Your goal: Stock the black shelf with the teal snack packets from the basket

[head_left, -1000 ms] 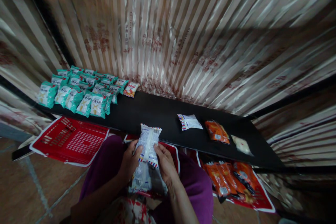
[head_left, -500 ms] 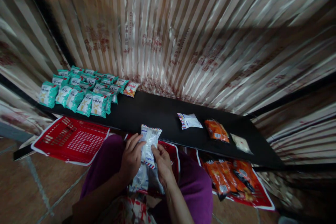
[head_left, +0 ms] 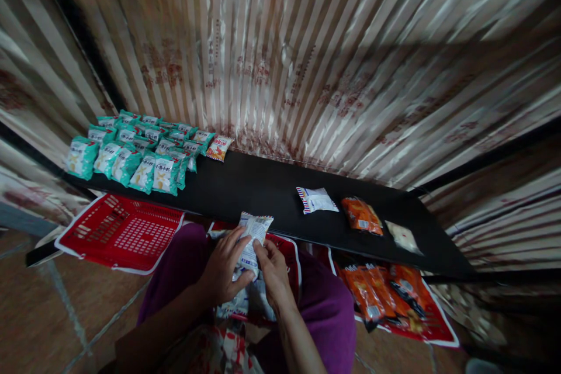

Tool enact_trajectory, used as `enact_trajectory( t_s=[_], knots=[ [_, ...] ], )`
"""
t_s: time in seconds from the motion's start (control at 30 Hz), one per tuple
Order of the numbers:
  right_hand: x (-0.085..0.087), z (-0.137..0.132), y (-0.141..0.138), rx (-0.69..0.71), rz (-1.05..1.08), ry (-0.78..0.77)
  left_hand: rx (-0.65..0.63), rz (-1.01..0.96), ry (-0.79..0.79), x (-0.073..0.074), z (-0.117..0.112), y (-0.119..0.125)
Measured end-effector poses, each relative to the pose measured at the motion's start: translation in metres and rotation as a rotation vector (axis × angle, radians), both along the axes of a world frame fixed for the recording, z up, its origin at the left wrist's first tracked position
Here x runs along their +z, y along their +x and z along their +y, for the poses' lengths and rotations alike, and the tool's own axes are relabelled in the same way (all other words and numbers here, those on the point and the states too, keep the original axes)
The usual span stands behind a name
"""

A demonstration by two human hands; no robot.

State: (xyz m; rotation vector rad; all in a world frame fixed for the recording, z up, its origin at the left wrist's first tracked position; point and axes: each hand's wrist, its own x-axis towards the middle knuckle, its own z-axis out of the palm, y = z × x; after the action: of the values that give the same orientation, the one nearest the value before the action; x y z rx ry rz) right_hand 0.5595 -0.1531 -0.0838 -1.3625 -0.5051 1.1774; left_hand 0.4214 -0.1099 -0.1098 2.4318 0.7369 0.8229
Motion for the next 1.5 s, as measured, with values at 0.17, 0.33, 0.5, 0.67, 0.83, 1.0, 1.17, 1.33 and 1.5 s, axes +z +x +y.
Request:
enact_trajectory(
  t_s=[0.17, 0.33, 0.5, 0.67, 0.83, 1.0, 1.17, 1.33, 1.5],
  knots=[
    [0.006, -0.003, -0.001, -0.003, -0.051, -0.029, -0.062, 0.042, -0.006, -0.006, 0.003, -0.006],
    [0.010, -0.006, -0.006, 0.019, -0.013, -0.031, -0.043, 0.031, -0.007, -0.010, 0.003, -0.013],
    [0.019, -0.008, -0.010, 0.047, 0.042, -0.005, 0.030, -0.121, -0.195, -0.009, 0.006, -0.016],
    [0.018, -0.010, -0.008, 0.092, -0.016, 0.033, 0.045, -0.224, -0.314, 0.002, 0.014, -0.018],
    [0.005, -0.013, -0.005, 0.049, -0.278, 0.051, 0.046, -0.293, -0.461, 0.013, 0.018, -0.021],
    [-0.001, -0.018, 0.001, -0.020, -0.785, 0.035, 0.006, -0.278, -0.622, 0.020, 0.023, -0.027],
    [-0.004, -0.021, 0.005, -0.030, -1.260, 0.145, -0.091, -0.207, -0.658, 0.026, 0.029, -0.031],
    [-0.009, -0.022, 0.010, 0.248, -1.353, 0.283, -0.172, -0.092, -0.755, 0.042, 0.036, -0.034],
    [-0.013, -0.024, 0.010, 0.505, -1.135, 0.268, -0.219, -0.011, -0.805, 0.054, 0.043, -0.035]
  ],
)
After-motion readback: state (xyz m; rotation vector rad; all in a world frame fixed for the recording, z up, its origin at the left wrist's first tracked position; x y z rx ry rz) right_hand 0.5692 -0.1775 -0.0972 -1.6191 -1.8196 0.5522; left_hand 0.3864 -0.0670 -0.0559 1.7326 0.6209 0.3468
